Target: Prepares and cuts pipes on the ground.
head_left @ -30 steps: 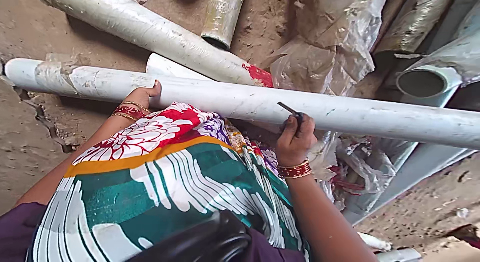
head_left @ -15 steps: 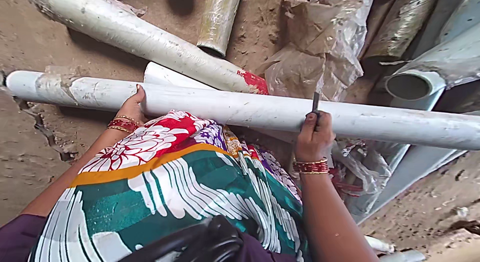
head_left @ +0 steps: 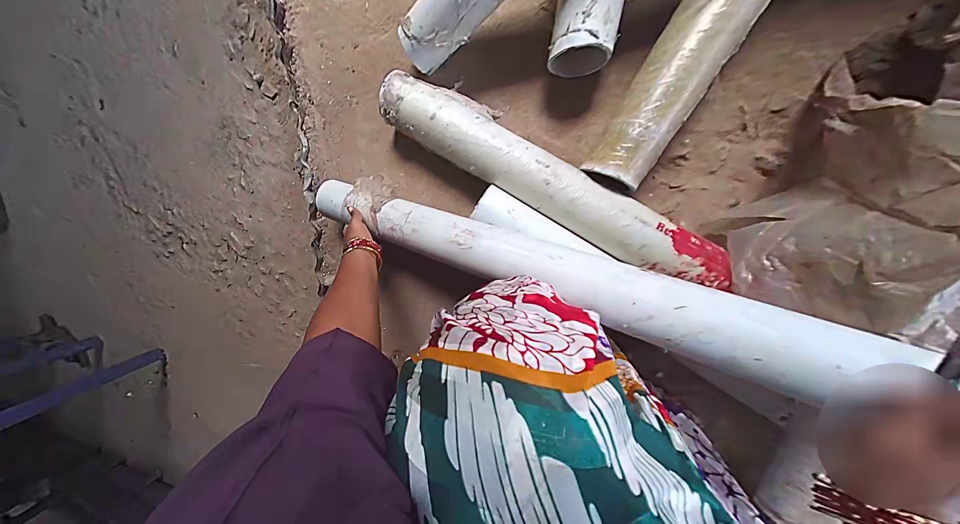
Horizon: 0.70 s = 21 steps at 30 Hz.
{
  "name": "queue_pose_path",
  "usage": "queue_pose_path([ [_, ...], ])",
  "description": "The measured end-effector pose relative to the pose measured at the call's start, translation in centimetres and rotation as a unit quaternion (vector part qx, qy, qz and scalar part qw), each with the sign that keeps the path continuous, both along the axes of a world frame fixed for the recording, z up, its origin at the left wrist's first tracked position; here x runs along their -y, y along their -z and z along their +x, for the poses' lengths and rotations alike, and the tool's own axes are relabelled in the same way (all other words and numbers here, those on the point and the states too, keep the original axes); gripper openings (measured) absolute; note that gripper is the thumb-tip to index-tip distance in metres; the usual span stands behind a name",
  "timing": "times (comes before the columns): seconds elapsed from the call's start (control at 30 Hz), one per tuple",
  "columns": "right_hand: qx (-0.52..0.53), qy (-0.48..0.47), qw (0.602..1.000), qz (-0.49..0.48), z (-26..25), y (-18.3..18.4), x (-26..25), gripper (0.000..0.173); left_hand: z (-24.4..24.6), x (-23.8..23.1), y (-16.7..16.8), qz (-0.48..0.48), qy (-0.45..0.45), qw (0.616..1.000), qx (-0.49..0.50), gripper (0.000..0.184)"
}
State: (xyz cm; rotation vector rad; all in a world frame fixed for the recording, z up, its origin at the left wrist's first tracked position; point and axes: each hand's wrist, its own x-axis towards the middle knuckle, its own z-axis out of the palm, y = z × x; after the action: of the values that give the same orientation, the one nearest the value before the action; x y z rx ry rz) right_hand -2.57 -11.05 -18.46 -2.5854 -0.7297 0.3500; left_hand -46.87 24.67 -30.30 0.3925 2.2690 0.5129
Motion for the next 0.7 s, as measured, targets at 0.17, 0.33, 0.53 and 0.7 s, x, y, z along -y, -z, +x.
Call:
queue_pose_path([
  [0.17, 0.008, -0.004, 1.0, -0.018, -0.1, -0.3, -0.3, 0.047, -0.3, -0.8, -0.3, 0.014, 0.246, 0.954, -0.172, 0.078],
  [0.33, 0.02, 0.001, 0.997, -0.079, -0.3, -0.9, -0.8, 0.049, 3.5, -3.5, -2.1, -0.125, 0.478, 0.823, -0.28, 0.041],
  [0.53, -0.206, 0.066, 0.971, 0.098, 0.2, -2.0, -0.4, 0.016, 4.6, -6.2, -3.0, -0.186, 0.35, 0.878, -0.267, 0.043],
  [0.7, -0.229, 0.047, 0.967, 0.103, -1.4, -4.1, 1.6, 0.016, 3.5, -6.6, -1.7, -0.156, 0.496, 0.827, -0.214, 0.073],
])
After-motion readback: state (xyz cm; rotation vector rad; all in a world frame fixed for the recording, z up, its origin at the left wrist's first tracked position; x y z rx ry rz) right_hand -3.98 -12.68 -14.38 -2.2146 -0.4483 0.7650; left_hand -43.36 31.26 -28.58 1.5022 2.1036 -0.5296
